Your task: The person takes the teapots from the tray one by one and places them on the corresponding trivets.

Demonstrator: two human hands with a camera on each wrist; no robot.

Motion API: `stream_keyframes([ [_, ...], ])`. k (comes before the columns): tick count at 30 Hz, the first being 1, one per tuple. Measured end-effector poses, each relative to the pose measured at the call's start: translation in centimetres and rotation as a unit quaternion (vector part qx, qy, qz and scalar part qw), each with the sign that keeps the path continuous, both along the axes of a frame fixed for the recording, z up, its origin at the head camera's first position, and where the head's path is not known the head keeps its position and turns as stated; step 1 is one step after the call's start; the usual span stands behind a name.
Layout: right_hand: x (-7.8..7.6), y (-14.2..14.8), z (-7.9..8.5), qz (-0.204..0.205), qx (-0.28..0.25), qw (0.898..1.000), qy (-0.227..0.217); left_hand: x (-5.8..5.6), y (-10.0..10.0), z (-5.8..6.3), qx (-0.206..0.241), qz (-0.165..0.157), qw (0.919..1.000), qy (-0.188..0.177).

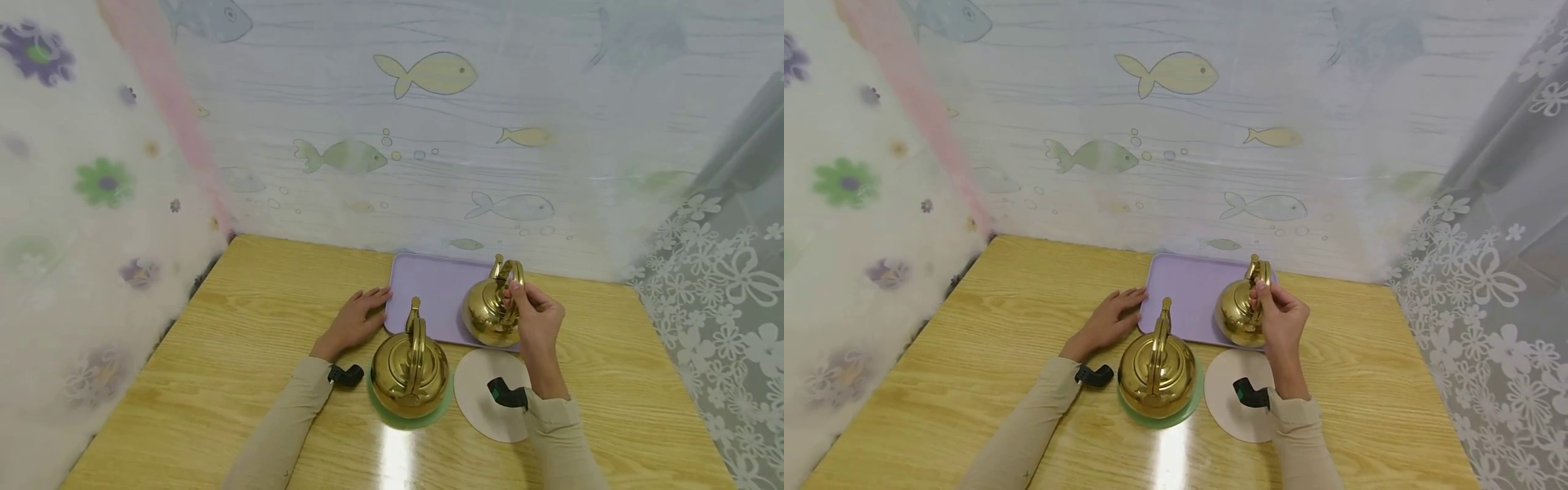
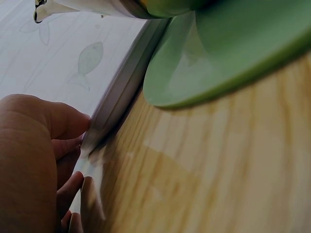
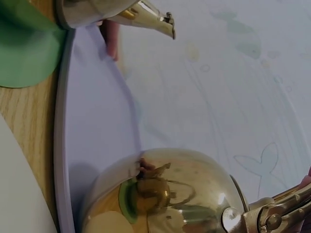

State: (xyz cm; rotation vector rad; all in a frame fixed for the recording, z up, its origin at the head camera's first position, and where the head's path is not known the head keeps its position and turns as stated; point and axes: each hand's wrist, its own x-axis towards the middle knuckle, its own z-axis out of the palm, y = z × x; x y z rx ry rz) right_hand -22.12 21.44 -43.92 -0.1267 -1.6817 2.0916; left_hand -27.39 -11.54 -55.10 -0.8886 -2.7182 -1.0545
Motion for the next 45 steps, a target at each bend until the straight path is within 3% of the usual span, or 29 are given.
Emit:
stream_keyframes([
  [45, 2.2, -1.5, 0.4, -0.013, -0.058, 0.998, 0.016, 0.1, -0.1, 0.3, 0.005, -0.006, 1.0, 0.001],
])
